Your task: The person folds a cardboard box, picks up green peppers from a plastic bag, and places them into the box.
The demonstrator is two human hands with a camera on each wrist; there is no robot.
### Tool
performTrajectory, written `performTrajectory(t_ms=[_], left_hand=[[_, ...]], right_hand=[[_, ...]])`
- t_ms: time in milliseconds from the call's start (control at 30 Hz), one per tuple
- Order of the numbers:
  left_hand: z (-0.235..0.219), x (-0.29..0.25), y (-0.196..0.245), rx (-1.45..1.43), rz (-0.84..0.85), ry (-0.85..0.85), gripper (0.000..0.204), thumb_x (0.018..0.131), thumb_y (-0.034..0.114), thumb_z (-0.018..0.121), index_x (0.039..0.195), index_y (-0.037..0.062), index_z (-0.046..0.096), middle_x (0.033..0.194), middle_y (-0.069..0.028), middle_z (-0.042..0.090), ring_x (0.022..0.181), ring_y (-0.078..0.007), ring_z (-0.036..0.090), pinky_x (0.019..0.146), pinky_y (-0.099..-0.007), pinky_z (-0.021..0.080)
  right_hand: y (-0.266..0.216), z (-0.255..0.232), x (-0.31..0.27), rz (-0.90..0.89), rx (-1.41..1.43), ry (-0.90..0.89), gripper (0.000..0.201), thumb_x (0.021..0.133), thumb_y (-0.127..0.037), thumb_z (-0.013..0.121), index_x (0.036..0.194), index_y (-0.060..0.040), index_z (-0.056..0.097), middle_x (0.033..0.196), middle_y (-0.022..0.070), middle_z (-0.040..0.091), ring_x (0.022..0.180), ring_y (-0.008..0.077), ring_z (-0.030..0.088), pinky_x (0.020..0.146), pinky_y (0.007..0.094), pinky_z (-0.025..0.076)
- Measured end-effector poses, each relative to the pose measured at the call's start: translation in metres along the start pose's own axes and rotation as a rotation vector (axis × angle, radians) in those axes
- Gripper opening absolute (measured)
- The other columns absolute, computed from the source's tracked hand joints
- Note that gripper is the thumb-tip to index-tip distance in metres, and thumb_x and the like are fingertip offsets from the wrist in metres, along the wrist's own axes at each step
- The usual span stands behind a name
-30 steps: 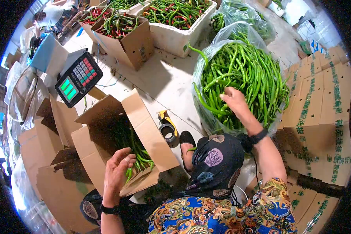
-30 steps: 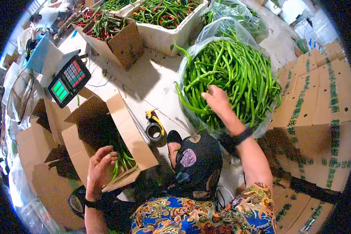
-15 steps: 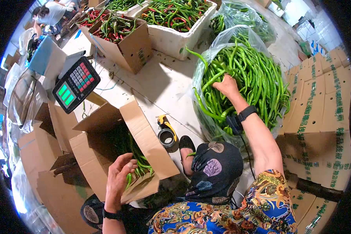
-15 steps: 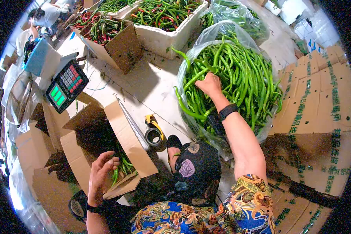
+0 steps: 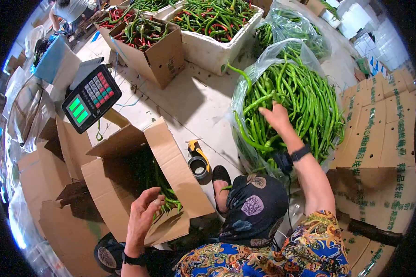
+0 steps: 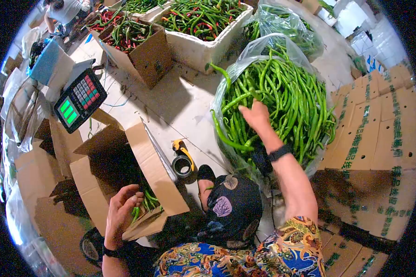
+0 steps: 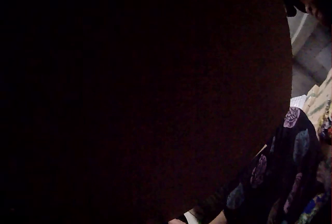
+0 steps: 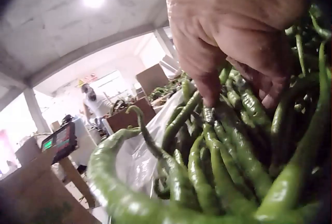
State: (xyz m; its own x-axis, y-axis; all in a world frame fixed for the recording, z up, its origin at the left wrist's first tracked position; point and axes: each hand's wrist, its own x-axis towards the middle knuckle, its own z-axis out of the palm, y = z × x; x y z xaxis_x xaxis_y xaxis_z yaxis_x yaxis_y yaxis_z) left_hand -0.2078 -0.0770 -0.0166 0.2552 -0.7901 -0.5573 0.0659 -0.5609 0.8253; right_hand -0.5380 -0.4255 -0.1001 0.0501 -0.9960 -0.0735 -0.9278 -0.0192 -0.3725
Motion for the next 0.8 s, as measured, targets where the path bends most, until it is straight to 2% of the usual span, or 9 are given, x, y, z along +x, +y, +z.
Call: performTrajectory(t_ms=[200,267,300,400,533,600,667,733,800], left_hand=[[0.003,-0.002,0.005,0.010,-0.038,0.016,0.036,0.092,0.012,0.055,0.124,-0.0028,0.053,0.109,-0.0135,0.066,0.094,-0.0161,0.062,0.079,-0.0268,0.048],[0.005,-0.002,0.009,0.021,-0.044,0.010,0.037,0.091,0.012,0.054,0.124,-0.0031,0.052,0.108,-0.0131,0.065,0.094,-0.0160,0.061,0.082,-0.0273,0.048],[0.005,-0.001,0.011,0.028,-0.043,0.006,0.037,0.090,0.011,0.053,0.124,-0.0035,0.052,0.108,-0.0128,0.064,0.094,-0.0159,0.061,0.085,-0.0279,0.048],[0.004,0.001,0.001,0.046,0.010,0.012,0.037,0.091,0.012,0.053,0.124,-0.0032,0.052,0.108,-0.0128,0.064,0.095,-0.0163,0.061,0.085,-0.0280,0.048],[0.004,0.000,-0.001,0.012,-0.009,0.009,0.037,0.090,0.012,0.054,0.124,-0.0034,0.052,0.107,-0.0128,0.064,0.095,-0.0167,0.061,0.085,-0.0282,0.048],[0.004,-0.001,0.004,0.091,0.000,0.026,0.036,0.090,0.011,0.054,0.123,-0.0033,0.053,0.107,-0.0126,0.065,0.095,-0.0165,0.061,0.085,-0.0282,0.048],[0.005,-0.002,0.005,0.062,-0.001,0.034,0.035,0.091,0.010,0.055,0.123,-0.0028,0.054,0.107,-0.0125,0.065,0.096,-0.0167,0.062,0.085,-0.0283,0.049],[0.006,-0.002,0.005,0.047,-0.012,0.022,0.033,0.091,0.009,0.056,0.123,-0.0024,0.054,0.107,-0.0124,0.066,0.097,-0.0168,0.062,0.086,-0.0284,0.049],[0.005,0.001,0.008,0.102,-0.016,-0.007,0.034,0.091,0.009,0.056,0.123,-0.0020,0.054,0.106,-0.0118,0.066,0.096,-0.0158,0.061,0.085,-0.0281,0.049]], right_hand=[[-0.019,-0.042,-0.041,-0.297,0.072,0.187,0.039,0.074,-0.023,0.074,0.104,-0.0010,0.061,0.088,0.0189,0.064,0.085,0.0382,0.061,0.078,0.0470,0.048],[-0.028,-0.050,-0.030,-0.579,-0.144,0.459,0.039,0.071,-0.014,0.076,0.104,-0.0047,0.059,0.095,0.0171,0.059,0.092,0.0365,0.056,0.082,0.0447,0.046],[-0.013,-0.040,-0.020,-0.478,-0.169,0.240,0.042,0.068,-0.012,0.077,0.105,-0.0046,0.056,0.102,0.0164,0.055,0.098,0.0355,0.052,0.086,0.0432,0.044],[-0.016,-0.031,-0.008,-0.529,-0.165,0.381,0.039,0.068,-0.011,0.076,0.101,-0.0040,0.057,0.098,0.0169,0.055,0.095,0.0354,0.053,0.083,0.0443,0.044],[-0.018,-0.030,0.006,-0.618,-0.292,0.180,0.026,0.075,-0.009,0.069,0.096,-0.0042,0.055,0.092,0.0151,0.056,0.088,0.0363,0.056,0.080,0.0443,0.045],[-0.023,-0.036,0.009,-0.646,-0.182,0.253,0.017,0.082,-0.011,0.063,0.095,-0.0031,0.054,0.086,0.0150,0.060,0.080,0.0366,0.060,0.072,0.0443,0.047],[-0.046,-0.058,0.010,-0.346,0.247,0.250,0.017,0.089,-0.018,0.057,0.095,-0.0022,0.055,0.078,0.0185,0.062,0.073,0.0389,0.061,0.064,0.0468,0.047],[-0.081,-0.095,0.002,-0.400,0.545,0.390,0.022,0.093,-0.023,0.051,0.098,-0.0015,0.053,0.073,0.0213,0.062,0.071,0.0415,0.061,0.064,0.0485,0.047],[-0.107,-0.110,0.009,-0.369,0.376,0.430,0.023,0.090,-0.023,0.055,0.096,-0.0008,0.055,0.074,0.0223,0.063,0.073,0.0420,0.061,0.066,0.0484,0.048]])
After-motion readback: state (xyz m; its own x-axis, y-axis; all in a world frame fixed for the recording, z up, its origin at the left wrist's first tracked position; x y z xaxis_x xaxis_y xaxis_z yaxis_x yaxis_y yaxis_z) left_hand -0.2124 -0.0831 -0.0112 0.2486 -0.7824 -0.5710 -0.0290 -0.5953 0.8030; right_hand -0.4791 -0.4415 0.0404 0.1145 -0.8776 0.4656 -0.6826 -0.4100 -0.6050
